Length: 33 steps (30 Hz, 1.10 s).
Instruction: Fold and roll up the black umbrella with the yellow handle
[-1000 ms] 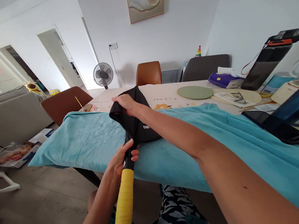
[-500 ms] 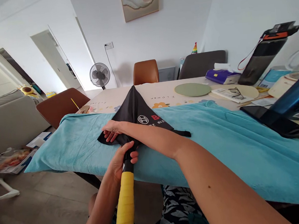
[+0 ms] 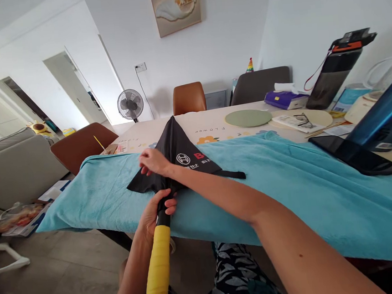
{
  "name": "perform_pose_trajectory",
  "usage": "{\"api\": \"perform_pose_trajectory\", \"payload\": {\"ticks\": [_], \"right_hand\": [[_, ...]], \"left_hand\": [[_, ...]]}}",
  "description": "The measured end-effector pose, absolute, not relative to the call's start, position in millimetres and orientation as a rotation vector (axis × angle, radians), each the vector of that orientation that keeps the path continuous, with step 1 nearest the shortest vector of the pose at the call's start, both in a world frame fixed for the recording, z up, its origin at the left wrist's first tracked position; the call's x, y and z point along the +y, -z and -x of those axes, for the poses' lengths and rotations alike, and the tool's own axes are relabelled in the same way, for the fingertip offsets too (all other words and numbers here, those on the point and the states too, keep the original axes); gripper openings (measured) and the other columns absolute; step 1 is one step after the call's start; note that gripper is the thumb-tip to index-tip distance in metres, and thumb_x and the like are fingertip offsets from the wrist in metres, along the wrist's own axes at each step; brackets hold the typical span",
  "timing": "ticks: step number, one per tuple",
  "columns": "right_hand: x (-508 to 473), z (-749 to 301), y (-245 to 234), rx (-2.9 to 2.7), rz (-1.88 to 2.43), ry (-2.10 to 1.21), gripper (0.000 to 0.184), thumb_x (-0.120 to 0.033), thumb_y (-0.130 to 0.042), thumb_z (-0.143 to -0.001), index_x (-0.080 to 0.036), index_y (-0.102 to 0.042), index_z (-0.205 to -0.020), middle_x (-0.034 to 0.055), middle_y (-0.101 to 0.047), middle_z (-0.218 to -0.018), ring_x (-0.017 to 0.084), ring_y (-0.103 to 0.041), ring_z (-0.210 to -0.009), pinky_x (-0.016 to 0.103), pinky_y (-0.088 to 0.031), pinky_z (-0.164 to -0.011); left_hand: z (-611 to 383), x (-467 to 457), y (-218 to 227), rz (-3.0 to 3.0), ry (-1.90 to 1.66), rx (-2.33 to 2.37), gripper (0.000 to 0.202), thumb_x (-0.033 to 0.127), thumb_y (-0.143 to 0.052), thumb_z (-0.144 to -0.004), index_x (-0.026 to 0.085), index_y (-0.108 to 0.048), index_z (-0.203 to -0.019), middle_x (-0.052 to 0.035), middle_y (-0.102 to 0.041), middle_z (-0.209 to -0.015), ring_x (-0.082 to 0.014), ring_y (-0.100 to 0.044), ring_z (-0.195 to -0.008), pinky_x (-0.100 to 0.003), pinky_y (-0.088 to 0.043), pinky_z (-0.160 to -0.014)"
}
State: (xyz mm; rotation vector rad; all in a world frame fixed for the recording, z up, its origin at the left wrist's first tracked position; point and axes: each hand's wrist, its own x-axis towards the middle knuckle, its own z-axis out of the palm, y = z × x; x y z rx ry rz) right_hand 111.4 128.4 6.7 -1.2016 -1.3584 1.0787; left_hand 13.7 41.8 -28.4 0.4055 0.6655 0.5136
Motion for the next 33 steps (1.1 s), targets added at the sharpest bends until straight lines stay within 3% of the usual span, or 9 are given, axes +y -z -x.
{"api": "perform_pose_trajectory", "payload": {"ticks": [5,10,17,23,28,33], "right_hand": [[109,-212,-1,-1.031,1.476,-0.536,0.005,-0.020,-0.045,-0.076,-0.017,-0.048,-0.077,0.0017,-0.060,-0.072,0.008,-0.051,-0.046,0.020,-0.041,-0.043],[84,-267,34,-1.053,1.873,-0.299,0.019,-0.027,-0.041,-0.077,-0.017,-0.052,-0.066,0.0007,-0.057,-0.058,0.010,-0.049,-0.048,0.022,-0.037,-0.049],[86,-269,46,-1.057,2.027,-0.295,0.020,-0.029,-0.042,-0.079,-0.017,-0.057,-0.073,0.0045,-0.063,-0.077,0.015,-0.055,-0.069,0.023,-0.035,-0.059],[91,-274,41,-1.135,2.061,-0.409,0.027,-0.040,-0.057,-0.071,-0.018,-0.057,-0.054,0.0029,-0.059,-0.061,0.016,-0.054,-0.066,0.024,-0.034,-0.057],[84,-279,44,-1.018,1.811,-0.605,0.020,-0.034,-0.060,-0.067,-0.017,-0.055,-0.058,-0.0003,-0.056,-0.057,0.013,-0.052,-0.057,0.023,-0.039,-0.053],[77,-286,43,-0.804,1.369,-0.857,0.017,-0.031,-0.059,-0.070,-0.018,-0.049,-0.066,-0.0035,-0.054,-0.058,0.011,-0.053,-0.054,0.023,-0.046,-0.056]], "left_hand": [[-12,40,26,-0.425,-0.470,0.678,0.012,0.020,-0.047,-0.083,0.017,-0.040,-0.074,0.0058,-0.032,-0.049,-0.0049,-0.033,-0.037,-0.012,-0.026,-0.032],[-13,39,27,-0.448,-0.483,0.670,0.012,0.020,-0.045,-0.084,0.015,-0.043,-0.074,0.0049,-0.035,-0.049,-0.0042,-0.033,-0.038,-0.012,-0.027,-0.032],[-13,37,24,-0.449,-0.462,0.706,0.016,0.022,-0.042,-0.087,0.012,-0.047,-0.076,0.0055,-0.033,-0.048,-0.0036,-0.032,-0.037,-0.011,-0.027,-0.032],[-10,39,29,-0.467,-0.432,0.665,0.013,0.024,-0.047,-0.084,0.013,-0.048,-0.079,0.0064,-0.032,-0.049,-0.0038,-0.034,-0.038,-0.011,-0.030,-0.033],[-9,41,33,-0.481,-0.430,0.658,0.012,0.024,-0.050,-0.083,0.013,-0.047,-0.079,0.0070,-0.031,-0.050,-0.0036,-0.033,-0.038,-0.012,-0.029,-0.033],[-11,40,28,-0.450,-0.414,0.700,0.021,0.024,-0.047,-0.084,0.019,-0.034,-0.068,0.0063,-0.032,-0.050,-0.0047,-0.035,-0.037,-0.012,-0.028,-0.032]]}}
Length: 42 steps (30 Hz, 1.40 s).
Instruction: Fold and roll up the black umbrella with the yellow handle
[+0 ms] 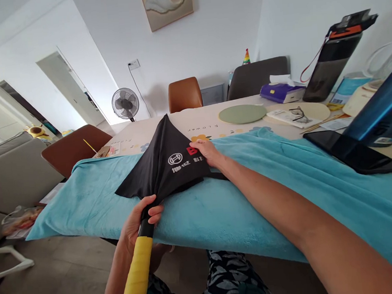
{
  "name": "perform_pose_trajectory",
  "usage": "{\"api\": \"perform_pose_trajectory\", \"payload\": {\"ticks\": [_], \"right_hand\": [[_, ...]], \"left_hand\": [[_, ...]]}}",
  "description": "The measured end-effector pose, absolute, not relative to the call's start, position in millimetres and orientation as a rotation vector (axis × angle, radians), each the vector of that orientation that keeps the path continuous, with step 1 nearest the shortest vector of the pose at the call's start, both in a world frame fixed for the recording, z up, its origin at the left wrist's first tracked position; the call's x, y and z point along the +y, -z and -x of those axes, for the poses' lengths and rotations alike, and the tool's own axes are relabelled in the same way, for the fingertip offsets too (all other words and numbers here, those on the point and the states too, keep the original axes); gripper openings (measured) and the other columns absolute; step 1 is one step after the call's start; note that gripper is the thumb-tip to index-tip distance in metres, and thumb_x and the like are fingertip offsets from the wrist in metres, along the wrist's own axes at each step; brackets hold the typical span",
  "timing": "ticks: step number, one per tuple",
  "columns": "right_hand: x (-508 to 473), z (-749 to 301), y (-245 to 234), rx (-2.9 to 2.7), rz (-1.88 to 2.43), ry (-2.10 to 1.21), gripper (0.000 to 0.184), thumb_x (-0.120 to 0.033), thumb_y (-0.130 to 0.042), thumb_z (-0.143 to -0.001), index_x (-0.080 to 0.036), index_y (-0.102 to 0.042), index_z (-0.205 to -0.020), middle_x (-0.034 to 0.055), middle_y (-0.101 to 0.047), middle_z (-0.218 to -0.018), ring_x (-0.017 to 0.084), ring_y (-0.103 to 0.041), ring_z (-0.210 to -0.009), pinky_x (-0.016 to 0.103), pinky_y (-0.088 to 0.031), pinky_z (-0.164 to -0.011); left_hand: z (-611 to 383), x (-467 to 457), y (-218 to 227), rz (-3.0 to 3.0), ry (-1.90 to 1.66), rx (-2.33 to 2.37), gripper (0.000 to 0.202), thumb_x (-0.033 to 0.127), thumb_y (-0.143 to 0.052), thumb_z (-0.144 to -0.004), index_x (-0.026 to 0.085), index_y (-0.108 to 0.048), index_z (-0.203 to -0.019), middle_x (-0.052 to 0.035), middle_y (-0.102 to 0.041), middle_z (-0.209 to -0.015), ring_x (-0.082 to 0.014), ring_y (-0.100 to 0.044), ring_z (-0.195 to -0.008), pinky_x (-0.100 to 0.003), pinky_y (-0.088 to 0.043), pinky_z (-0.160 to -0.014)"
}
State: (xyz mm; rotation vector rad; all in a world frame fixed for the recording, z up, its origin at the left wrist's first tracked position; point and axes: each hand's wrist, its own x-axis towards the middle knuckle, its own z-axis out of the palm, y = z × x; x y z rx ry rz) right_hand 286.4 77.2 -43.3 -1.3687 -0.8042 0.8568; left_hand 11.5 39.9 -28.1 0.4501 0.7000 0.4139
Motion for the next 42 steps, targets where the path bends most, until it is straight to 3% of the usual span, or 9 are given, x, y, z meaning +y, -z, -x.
{"api": "perform_pose_trajectory", "payload": {"ticks": [8,15,21,27,33,36,39,42], "right_hand": [[66,-268,25,-0.819,1.476,-1.146,0.012,-0.027,-0.063,-0.069,-0.016,-0.060,-0.070,0.0035,-0.065,-0.063,0.015,-0.060,-0.057,0.026,-0.050,-0.059],[77,-235,-14,-0.755,1.225,-0.865,0.019,-0.025,-0.067,-0.064,-0.015,-0.067,-0.080,0.0023,-0.067,-0.068,0.014,-0.061,-0.061,0.023,-0.049,-0.058],[130,-178,-45,-1.121,1.308,-0.700,0.016,-0.030,-0.060,-0.067,-0.014,-0.064,-0.070,0.0005,-0.064,-0.067,0.011,-0.056,-0.061,0.020,-0.043,-0.055],[174,-124,-26,-1.424,1.494,-0.782,0.011,-0.022,-0.055,-0.069,-0.016,-0.058,-0.060,-0.0013,-0.056,-0.056,0.010,-0.049,-0.052,0.019,-0.036,-0.045],[185,-110,2,-1.604,1.652,-0.888,0.012,-0.011,-0.055,-0.063,-0.014,-0.054,-0.051,-0.0033,-0.047,-0.047,0.008,-0.041,-0.049,0.019,-0.029,-0.042],[187,-108,8,-1.688,1.692,-0.968,0.015,-0.014,-0.056,-0.065,-0.014,-0.054,-0.050,-0.0040,-0.043,-0.045,0.008,-0.038,-0.048,0.019,-0.028,-0.042],[190,-105,11,-1.744,1.726,-1.071,0.021,-0.027,-0.059,-0.070,-0.015,-0.058,-0.053,-0.0026,-0.044,-0.045,0.008,-0.038,-0.046,0.020,-0.029,-0.042],[191,-102,10,-1.747,1.620,-1.151,0.025,-0.038,-0.061,-0.072,-0.015,-0.064,-0.062,0.0002,-0.055,-0.057,0.009,-0.046,-0.052,0.019,-0.036,-0.046]], "left_hand": [[-13,36,19,-0.382,-0.505,0.728,0.015,0.018,-0.046,-0.084,0.019,-0.035,-0.073,0.0073,-0.031,-0.051,-0.0042,-0.034,-0.036,-0.012,-0.027,-0.031],[-11,38,25,-0.364,-0.538,0.696,0.017,0.015,-0.054,-0.079,0.018,-0.038,-0.078,0.0072,-0.036,-0.056,-0.0040,-0.039,-0.038,-0.013,-0.030,-0.031],[-11,36,19,-0.385,-0.561,0.704,0.012,0.020,-0.047,-0.086,0.014,-0.043,-0.077,0.0037,-0.042,-0.057,-0.0036,-0.039,-0.037,-0.014,-0.030,-0.030],[-12,40,22,-0.361,-0.484,0.722,0.029,0.042,-0.049,-0.086,0.016,-0.042,-0.074,0.0053,-0.040,-0.053,-0.0038,-0.038,-0.035,-0.013,-0.029,-0.028],[-13,45,37,-0.405,-0.567,0.619,0.025,0.032,-0.062,-0.078,0.016,-0.043,-0.078,0.0055,-0.043,-0.058,-0.0025,-0.038,-0.037,-0.012,-0.030,-0.031],[-13,46,40,-0.402,-0.542,0.631,0.020,0.029,-0.058,-0.081,0.016,-0.044,-0.076,0.0057,-0.041,-0.054,-0.0031,-0.037,-0.036,-0.012,-0.030,-0.031],[-12,47,38,-0.408,-0.499,0.625,0.019,0.029,-0.050,-0.084,0.014,-0.046,-0.074,0.0054,-0.038,-0.046,-0.0041,-0.036,-0.034,-0.013,-0.029,-0.031],[-9,47,34,-0.399,-0.446,0.610,0.023,0.030,-0.043,-0.087,0.012,-0.048,-0.072,0.0043,-0.038,-0.042,-0.0049,-0.035,-0.032,-0.013,-0.028,-0.031]]}}
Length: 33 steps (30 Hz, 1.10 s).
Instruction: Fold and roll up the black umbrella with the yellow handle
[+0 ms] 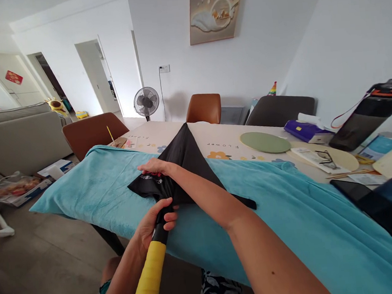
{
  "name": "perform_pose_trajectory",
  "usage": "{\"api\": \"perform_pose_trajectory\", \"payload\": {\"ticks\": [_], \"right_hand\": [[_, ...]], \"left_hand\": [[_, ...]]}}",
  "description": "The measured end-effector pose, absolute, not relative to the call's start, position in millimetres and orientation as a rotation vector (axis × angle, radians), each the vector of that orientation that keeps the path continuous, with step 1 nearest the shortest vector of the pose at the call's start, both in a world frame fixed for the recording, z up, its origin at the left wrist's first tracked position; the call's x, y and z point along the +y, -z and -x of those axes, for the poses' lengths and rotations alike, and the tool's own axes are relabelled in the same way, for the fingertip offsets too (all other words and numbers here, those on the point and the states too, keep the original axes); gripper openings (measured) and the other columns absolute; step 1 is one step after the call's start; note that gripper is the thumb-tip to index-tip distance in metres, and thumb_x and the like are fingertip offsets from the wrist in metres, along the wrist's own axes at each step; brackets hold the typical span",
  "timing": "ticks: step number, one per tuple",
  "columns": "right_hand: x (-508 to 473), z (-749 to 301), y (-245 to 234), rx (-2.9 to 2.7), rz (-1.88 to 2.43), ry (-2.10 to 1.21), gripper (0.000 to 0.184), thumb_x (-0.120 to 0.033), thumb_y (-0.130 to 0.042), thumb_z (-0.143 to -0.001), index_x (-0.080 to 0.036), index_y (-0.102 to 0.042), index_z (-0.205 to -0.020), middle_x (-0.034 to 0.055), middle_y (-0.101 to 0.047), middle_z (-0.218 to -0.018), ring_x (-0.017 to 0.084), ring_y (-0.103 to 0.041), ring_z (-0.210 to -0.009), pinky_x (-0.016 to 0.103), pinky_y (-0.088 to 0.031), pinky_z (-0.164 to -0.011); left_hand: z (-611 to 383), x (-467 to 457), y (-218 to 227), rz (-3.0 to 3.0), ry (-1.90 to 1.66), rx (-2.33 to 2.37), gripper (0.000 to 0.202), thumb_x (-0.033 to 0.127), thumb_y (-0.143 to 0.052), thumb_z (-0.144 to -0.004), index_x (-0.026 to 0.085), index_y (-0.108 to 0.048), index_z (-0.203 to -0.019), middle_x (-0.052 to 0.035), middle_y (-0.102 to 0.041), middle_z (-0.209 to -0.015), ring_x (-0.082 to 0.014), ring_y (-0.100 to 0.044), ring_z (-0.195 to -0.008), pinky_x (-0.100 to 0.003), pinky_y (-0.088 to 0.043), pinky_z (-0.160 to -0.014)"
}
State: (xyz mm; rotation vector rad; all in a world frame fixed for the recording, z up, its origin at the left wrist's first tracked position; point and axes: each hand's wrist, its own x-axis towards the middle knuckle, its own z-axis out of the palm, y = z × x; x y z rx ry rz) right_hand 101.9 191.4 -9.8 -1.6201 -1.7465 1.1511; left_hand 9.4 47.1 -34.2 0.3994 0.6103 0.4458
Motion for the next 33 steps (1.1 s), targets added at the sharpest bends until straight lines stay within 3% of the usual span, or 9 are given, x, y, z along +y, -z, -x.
{"api": "perform_pose_trajectory", "payload": {"ticks": [3,6,11,14,20,23,26,30,33], "right_hand": [[188,-106,5,-1.521,1.242,-1.422,0.022,-0.033,-0.057,-0.078,-0.014,-0.065,-0.070,0.0042,-0.065,-0.080,0.012,-0.058,-0.073,0.020,-0.047,-0.064],[176,-126,-3,-1.199,0.890,-1.626,0.023,-0.031,-0.050,-0.082,-0.014,-0.063,-0.075,0.0067,-0.067,-0.085,0.017,-0.063,-0.082,0.031,-0.051,-0.074],[146,-187,-15,-1.012,0.904,-1.332,0.017,-0.027,-0.052,-0.080,-0.015,-0.063,-0.075,0.0052,-0.068,-0.077,0.016,-0.064,-0.067,0.033,-0.054,-0.066],[123,-209,-19,-1.198,1.021,-1.119,0.013,-0.027,-0.058,-0.076,-0.016,-0.065,-0.076,0.0047,-0.068,-0.077,0.017,-0.063,-0.069,0.033,-0.054,-0.068],[89,-192,-10,-1.812,1.196,-0.801,0.018,-0.032,-0.058,-0.077,-0.020,-0.069,-0.086,0.0030,-0.069,-0.094,0.019,-0.061,-0.095,0.035,-0.041,-0.093],[86,-177,7,-2.105,1.142,-0.679,0.021,-0.031,-0.052,-0.082,-0.023,-0.067,-0.093,0.0013,-0.067,-0.105,0.020,-0.056,-0.107,0.044,-0.023,-0.106],[89,-168,22,-2.289,1.100,-0.437,0.023,-0.030,-0.043,-0.088,-0.024,-0.064,-0.096,0.0013,-0.064,-0.110,0.019,-0.048,-0.118,0.048,-0.008,-0.108],[90,-164,26,-2.358,1.099,-0.220,0.029,-0.028,-0.034,-0.091,-0.022,-0.062,-0.090,0.0022,-0.066,-0.100,0.016,-0.051,-0.109,0.043,-0.012,-0.107],[89,-165,24,-2.394,1.090,-0.105,0.033,-0.027,-0.029,-0.092,-0.020,-0.059,-0.081,0.0032,-0.066,-0.089,0.016,-0.054,-0.097,0.042,-0.016,-0.106]], "left_hand": [[-8,48,32,-0.380,-0.436,0.615,0.026,0.030,-0.040,-0.088,0.012,-0.048,-0.071,0.0039,-0.038,-0.042,-0.0050,-0.035,-0.032,-0.013,-0.027,-0.030],[-7,48,32,-0.361,-0.430,0.596,0.026,0.030,-0.040,-0.088,0.012,-0.049,-0.071,0.0039,-0.038,-0.042,-0.0050,-0.036,-0.032,-0.013,-0.027,-0.030],[-6,48,32,-0.334,-0.420,0.558,0.028,0.029,-0.038,-0.088,0.011,-0.049,-0.070,0.0040,-0.037,-0.043,-0.0044,-0.035,-0.033,-0.012,-0.028,-0.030],[-6,48,30,-0.330,-0.427,0.573,0.029,0.028,-0.037,-0.089,0.011,-0.049,-0.069,0.0036,-0.038,-0.043,-0.0040,-0.034,-0.033,-0.012,-0.028,-0.030],[-5,46,27,-0.309,-0.458,0.567,0.028,0.029,-0.040,-0.088,0.009,-0.051,-0.072,0.0027,-0.040,-0.045,-0.0040,-0.036,-0.034,-0.012,-0.031,-0.030],[-4,46,28,-0.291,-0.461,0.575,0.032,0.033,-0.041,-0.089,0.009,-0.052,-0.073,0.0034,-0.039,-0.044,-0.0044,-0.037,-0.033,-0.012,-0.030,-0.029],[-3,46,30,-0.295,-0.454,0.578,0.034,0.037,-0.041,-0.089,0.009,-0.054,-0.074,0.0011,-0.045,-0.047,-0.0054,-0.041,-0.033,-0.013,-0.032,-0.029],[-4,46,34,-0.335,-0.478,0.579,0.042,0.046,-0.042,-0.086,0.007,-0.056,-0.082,-0.0095,-0.061,-0.064,-0.0141,-0.059,-0.048,-0.021,-0.048,-0.039],[-9,43,33,-0.384,-0.542,0.541,0.044,0.049,-0.046,-0.082,0.007,-0.058,-0.091,-0.0103,-0.062,-0.071,-0.0244,-0.066,-0.068,-0.032,-0.055,-0.053]]}}
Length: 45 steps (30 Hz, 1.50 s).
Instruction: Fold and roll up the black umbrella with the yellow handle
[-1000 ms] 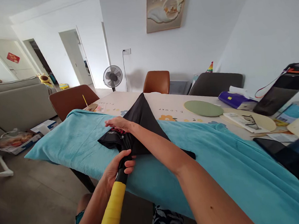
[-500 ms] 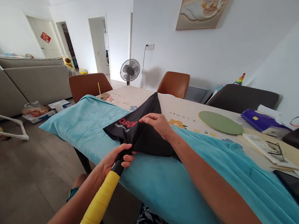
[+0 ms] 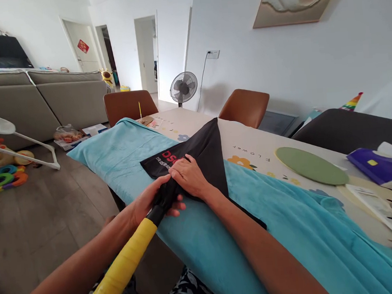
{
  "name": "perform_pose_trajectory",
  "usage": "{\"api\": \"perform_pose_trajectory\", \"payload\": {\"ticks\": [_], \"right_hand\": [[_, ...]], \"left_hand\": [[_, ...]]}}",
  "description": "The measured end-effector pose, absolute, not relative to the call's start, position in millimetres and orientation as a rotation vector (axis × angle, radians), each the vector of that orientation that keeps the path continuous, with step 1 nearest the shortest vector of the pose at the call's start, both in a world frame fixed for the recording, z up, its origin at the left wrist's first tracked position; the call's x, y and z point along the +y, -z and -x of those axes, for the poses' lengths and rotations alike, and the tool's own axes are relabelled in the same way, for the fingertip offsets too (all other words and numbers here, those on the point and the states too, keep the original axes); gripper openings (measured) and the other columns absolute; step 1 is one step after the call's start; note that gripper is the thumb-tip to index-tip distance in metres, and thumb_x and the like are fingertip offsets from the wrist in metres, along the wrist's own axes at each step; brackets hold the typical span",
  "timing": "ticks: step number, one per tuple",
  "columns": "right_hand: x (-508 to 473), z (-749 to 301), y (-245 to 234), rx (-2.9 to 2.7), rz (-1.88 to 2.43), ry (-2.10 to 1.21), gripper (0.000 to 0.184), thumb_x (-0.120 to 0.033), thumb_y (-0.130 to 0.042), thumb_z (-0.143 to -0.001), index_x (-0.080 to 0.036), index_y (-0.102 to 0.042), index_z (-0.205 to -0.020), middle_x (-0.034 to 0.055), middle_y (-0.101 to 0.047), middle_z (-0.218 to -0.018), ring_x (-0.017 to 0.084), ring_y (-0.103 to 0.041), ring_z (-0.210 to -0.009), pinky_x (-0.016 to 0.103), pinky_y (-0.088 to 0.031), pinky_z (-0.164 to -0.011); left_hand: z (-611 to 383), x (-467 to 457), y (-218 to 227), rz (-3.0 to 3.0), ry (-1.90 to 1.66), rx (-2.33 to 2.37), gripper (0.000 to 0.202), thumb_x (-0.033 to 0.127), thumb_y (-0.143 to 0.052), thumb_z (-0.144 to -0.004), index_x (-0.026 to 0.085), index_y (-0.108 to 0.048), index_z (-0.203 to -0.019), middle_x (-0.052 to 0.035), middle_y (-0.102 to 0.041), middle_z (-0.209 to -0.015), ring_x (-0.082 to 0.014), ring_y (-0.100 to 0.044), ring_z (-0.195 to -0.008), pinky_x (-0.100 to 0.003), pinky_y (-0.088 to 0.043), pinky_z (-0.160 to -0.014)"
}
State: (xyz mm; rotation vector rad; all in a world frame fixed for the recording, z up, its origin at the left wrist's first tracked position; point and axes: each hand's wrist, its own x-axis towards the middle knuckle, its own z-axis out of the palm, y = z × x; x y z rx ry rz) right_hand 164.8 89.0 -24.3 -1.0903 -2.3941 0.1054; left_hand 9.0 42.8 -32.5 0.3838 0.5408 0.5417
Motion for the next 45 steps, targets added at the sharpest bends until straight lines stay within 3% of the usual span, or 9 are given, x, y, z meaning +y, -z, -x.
{"api": "perform_pose_trajectory", "payload": {"ticks": [2,5,9,18,23,28,34,40,45], "right_hand": [[89,-166,24,-2.426,1.029,-0.050,0.034,-0.026,-0.027,-0.092,-0.019,-0.057,-0.077,0.0039,-0.064,-0.084,0.016,-0.055,-0.089,0.041,-0.020,-0.103],[89,-169,26,-2.444,0.913,0.005,0.033,-0.024,-0.025,-0.091,-0.019,-0.053,-0.074,0.0037,-0.062,-0.078,0.015,-0.054,-0.078,0.038,-0.027,-0.099],[87,-169,28,-2.424,0.871,0.065,0.031,-0.022,-0.025,-0.090,-0.020,-0.051,-0.073,0.0037,-0.061,-0.076,0.015,-0.053,-0.076,0.036,-0.030,-0.096],[82,-158,24,-2.430,0.998,0.047,0.034,-0.020,-0.026,-0.089,-0.018,-0.055,-0.072,0.0065,-0.064,-0.077,0.017,-0.054,-0.074,0.038,-0.029,-0.097],[88,-170,11,-2.334,1.146,0.122,0.027,-0.027,-0.034,-0.091,-0.017,-0.059,-0.090,0.0084,-0.065,-0.097,0.020,-0.057,-0.094,0.041,-0.024,-0.101],[98,-205,-14,-2.029,1.459,0.238,0.027,-0.031,-0.040,-0.087,-0.016,-0.060,-0.097,0.0124,-0.063,-0.105,0.025,-0.056,-0.099,0.038,-0.037,-0.089],[112,-251,-20,-1.716,2.079,0.012,0.029,-0.039,-0.043,-0.082,-0.017,-0.063,-0.081,0.0090,-0.067,-0.083,0.021,-0.061,-0.078,0.028,-0.041,-0.066],[124,-270,4,-1.535,2.032,-0.546,0.033,-0.044,-0.046,-0.080,-0.015,-0.058,-0.068,0.0059,-0.061,-0.061,0.013,-0.054,-0.046,0.025,-0.040,-0.047],[123,-267,12,-1.493,2.097,-0.716,0.040,-0.053,-0.053,-0.075,-0.016,-0.054,-0.063,0.0059,-0.056,-0.053,0.014,-0.052,-0.039,0.027,-0.040,-0.039]], "left_hand": [[-14,38,28,-0.425,-0.527,0.549,0.045,0.050,-0.050,-0.079,0.008,-0.058,-0.092,-0.0097,-0.061,-0.072,-0.0271,-0.066,-0.073,-0.036,-0.056,-0.057],[-19,30,20,-0.485,-0.542,0.656,0.042,0.050,-0.053,-0.078,0.010,-0.057,-0.087,-0.0086,-0.060,-0.069,-0.0229,-0.064,-0.065,-0.036,-0.055,-0.055],[-17,18,12,-0.690,-0.666,0.854,0.025,0.033,-0.067,-0.070,0.012,-0.056,-0.080,-0.0046,-0.059,-0.066,-0.0144,-0.057,-0.055,-0.031,-0.055,-0.051],[-16,24,15,-0.843,-0.539,1.028,0.031,0.015,-0.076,-0.058,0.017,-0.046,-0.067,0.0024,-0.049,-0.046,-0.0128,-0.048,-0.036,-0.024,-0.041,-0.031],[-16,27,20,-0.567,-0.544,0.817,0.017,0.017,-0.068,-0.067,0.013,-0.052,-0.071,0.0006,-0.050,-0.055,-0.0076,-0.047,-0.042,-0.016,-0.039,-0.035],[-23,21,28,-0.304,-0.583,0.594,0.009,0.016,-0.056,-0.078,0.009,-0.054,-0.072,0.0013,-0.044,-0.054,-0.0041,-0.041,-0.043,-0.012,-0.036,-0.036],[-27,20,34,-0.254,-0.639,0.549,0.011,0.015,-0.056,-0.079,0.008,-0.055,-0.071,0.0009,-0.043,-0.058,-0.0039,-0.041,-0.045,-0.012,-0.035,-0.035],[-29,20,34,-0.304,-0.661,0.608,0.012,0.015,-0.058,-0.077,0.007,-0.055,-0.069,0.0007,-0.044,-0.058,-0.0044,-0.042,-0.045,-0.014,-0.036,-0.034],[-30,19,32,-0.329,-0.683,0.632,0.009,0.014,-0.060,-0.075,0.008,-0.054,-0.070,-0.0004,-0.049,-0.066,-0.0044,-0.044,-0.046,-0.015,-0.036,-0.033]]}}
